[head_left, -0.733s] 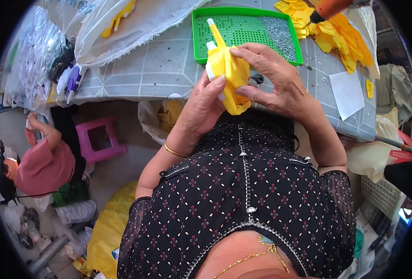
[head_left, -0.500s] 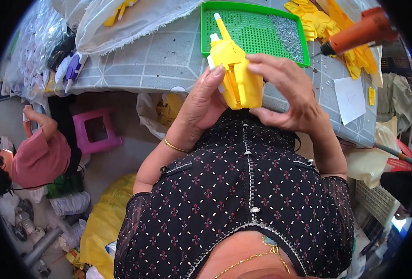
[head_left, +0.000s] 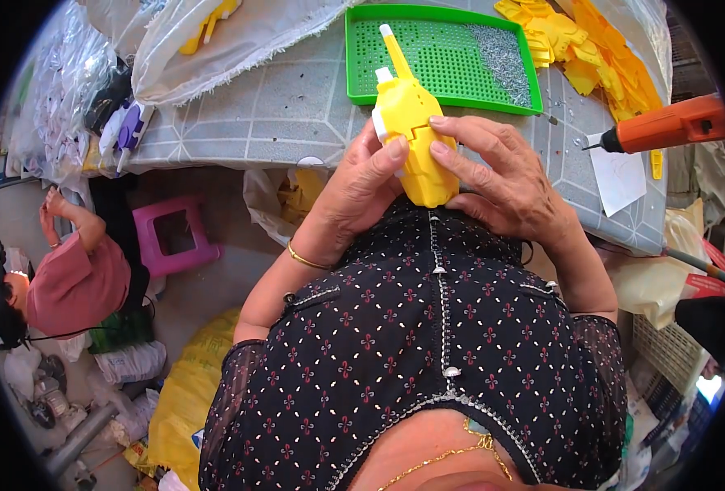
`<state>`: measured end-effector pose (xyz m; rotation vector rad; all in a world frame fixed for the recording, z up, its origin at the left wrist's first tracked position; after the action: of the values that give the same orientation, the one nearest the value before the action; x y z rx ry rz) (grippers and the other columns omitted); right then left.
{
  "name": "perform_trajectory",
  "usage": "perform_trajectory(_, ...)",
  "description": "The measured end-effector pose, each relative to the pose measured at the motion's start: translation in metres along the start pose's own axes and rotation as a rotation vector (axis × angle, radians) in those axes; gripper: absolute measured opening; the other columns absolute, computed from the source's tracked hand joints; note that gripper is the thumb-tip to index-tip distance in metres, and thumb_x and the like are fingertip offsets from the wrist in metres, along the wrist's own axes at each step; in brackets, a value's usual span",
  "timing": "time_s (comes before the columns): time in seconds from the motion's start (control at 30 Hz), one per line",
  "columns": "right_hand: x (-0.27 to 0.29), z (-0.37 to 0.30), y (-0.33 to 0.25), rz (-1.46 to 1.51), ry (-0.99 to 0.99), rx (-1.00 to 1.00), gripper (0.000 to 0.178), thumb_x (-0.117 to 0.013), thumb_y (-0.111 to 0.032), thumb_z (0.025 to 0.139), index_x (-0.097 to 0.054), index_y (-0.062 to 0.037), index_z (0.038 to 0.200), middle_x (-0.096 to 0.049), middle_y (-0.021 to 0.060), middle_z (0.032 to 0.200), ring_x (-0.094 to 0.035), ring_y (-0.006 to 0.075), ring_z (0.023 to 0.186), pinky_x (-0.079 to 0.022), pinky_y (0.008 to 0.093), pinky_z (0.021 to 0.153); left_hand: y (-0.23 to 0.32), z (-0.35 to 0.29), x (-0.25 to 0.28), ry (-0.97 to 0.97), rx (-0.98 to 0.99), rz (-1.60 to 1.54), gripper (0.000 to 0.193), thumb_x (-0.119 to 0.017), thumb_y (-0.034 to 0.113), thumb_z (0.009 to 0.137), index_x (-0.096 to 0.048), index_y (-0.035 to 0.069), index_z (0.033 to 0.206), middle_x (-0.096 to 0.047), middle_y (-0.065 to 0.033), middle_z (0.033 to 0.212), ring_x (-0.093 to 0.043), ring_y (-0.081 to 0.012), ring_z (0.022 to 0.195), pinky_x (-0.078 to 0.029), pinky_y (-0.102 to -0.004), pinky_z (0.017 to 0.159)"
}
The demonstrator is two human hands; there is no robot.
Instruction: Assemble yellow plastic toy walkie-talkies using an electric screwdriver to fasten parts.
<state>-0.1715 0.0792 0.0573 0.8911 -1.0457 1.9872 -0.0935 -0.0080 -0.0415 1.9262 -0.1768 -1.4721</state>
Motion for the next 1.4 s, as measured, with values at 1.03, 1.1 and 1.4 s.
perform_trajectory(1.03, -0.009, -0.002, 0.029, 0.075, 0.088, -0.142, 0.057, -0.071, -0.026, 0.090, -0.059, -0.0161, 0.146, -0.053, 0.0162, 0.147, -0.052, 0.0330, 0.132, -0.036, 0.0443, 0.112, 0.009, 0.009, 0.012, 0.096, -0.159, 0.141, 0.068, -0.066, 0.021, 0.102, -0.027, 0.013, 0.157, -0.049, -0.0110, 0.148, -0.053, -0.0274, 0.135, -0.046, -0.0461, 0.113)
perform_trajectory(1.1, -0.011, 0.004, 0.028, 0.018, 0.061, -0.186, 0.066, -0.076, -0.039, 0.088, -0.059, -0.0136, 0.146, -0.058, 0.0159, 0.142, -0.055, 0.0326, 0.129, -0.036, 0.0455, 0.111, 0.006, 0.006, 0.018, 0.123, -0.179, 0.112, 0.067, -0.065, 0.020, 0.103, -0.026, 0.014, 0.157, -0.048, -0.0114, 0.149, -0.053, -0.0270, 0.136, -0.047, -0.0459, 0.113)
perform_trajectory(1.4, -0.014, -0.016, 0.058, 0.212, 0.152, -0.323, 0.060, -0.081, -0.019, 0.084, -0.061, -0.0069, 0.140, -0.067, 0.0140, 0.133, -0.061, 0.0309, 0.123, -0.042, 0.0427, 0.109, 0.022, -0.037, 0.036, 0.317, 0.133, 0.726, 0.044, -0.075, 0.028, 0.096, -0.062, 0.004, 0.129, -0.068, -0.0113, 0.124, -0.068, -0.0234, 0.108, -0.056, -0.0402, 0.091)
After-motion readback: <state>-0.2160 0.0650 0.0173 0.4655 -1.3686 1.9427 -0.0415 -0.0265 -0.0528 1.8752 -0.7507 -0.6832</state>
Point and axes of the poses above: each hand's wrist, its own z-axis towards the middle knuckle, its own x-axis out of the back of the hand, y = z × x, the point moved 10 cm from there along z, towards the middle knuckle
